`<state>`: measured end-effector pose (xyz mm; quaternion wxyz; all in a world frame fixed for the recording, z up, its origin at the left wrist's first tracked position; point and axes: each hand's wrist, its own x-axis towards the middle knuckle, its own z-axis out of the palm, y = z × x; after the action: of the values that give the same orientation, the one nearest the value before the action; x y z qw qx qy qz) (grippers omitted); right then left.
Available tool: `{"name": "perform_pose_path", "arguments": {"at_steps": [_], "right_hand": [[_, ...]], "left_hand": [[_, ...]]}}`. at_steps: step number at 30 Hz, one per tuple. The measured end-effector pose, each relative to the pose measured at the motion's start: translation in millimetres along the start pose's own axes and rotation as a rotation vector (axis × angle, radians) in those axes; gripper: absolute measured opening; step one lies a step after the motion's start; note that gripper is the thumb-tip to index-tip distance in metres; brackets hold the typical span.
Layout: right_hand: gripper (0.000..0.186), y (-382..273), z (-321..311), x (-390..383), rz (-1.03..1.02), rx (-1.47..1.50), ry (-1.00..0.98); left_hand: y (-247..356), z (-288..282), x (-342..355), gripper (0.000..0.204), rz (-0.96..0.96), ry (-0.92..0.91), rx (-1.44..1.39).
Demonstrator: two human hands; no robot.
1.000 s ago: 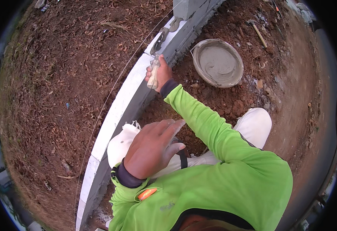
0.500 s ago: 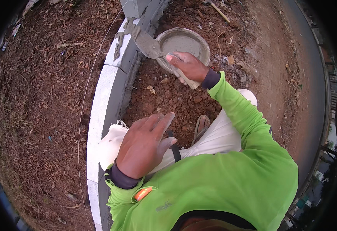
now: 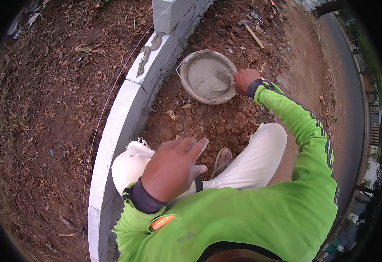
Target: The person builds a wall using concrete blocks. They spread mortar onto a foundation with a trowel, position a block by hand, tap the block with a hammer to align it, and apply mortar to the top of the block.
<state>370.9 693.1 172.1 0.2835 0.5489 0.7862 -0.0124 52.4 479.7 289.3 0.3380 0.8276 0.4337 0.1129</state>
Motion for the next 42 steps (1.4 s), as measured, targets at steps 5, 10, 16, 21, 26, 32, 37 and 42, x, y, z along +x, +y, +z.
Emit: {"name": "perform_pose_path", "arguments": {"at_steps": [5,10,16,21,26,32,37,42], "right_hand": [[0.066,68,40,-9,0.097,0.614,-0.119],[0.066,91,112,-15,0.004,1.179,0.129],[0.067,27,-6,20,-0.276,0.962,0.33],[0.054,-48,-92,77,-0.418,0.306,0.686],[0.048,-107,-135,97,-0.714,0.043,0.789],[0.039,-155,-116,114,-0.882,-0.119,0.937],[0.037,-140,-119,131,-0.877,-0.162,0.928],[0.036,-129,-127,125,-0.781,-0.159,0.864]], "left_hand": [[-1,0,-6,0.063,-0.084,-0.01,0.015],[-4,1,-5,0.061,-0.125,-0.037,-0.014],[0,2,5,0.058,-0.081,-0.043,-0.007],[13,14,7,0.058,-0.001,-0.023,0.009],[25,18,-3,0.056,-0.024,0.02,0.032],[33,16,-9,0.055,-0.048,0.019,0.023],[30,21,-12,0.054,-0.053,0.033,0.087],[27,21,-11,0.054,-0.049,-0.01,0.076]]}}
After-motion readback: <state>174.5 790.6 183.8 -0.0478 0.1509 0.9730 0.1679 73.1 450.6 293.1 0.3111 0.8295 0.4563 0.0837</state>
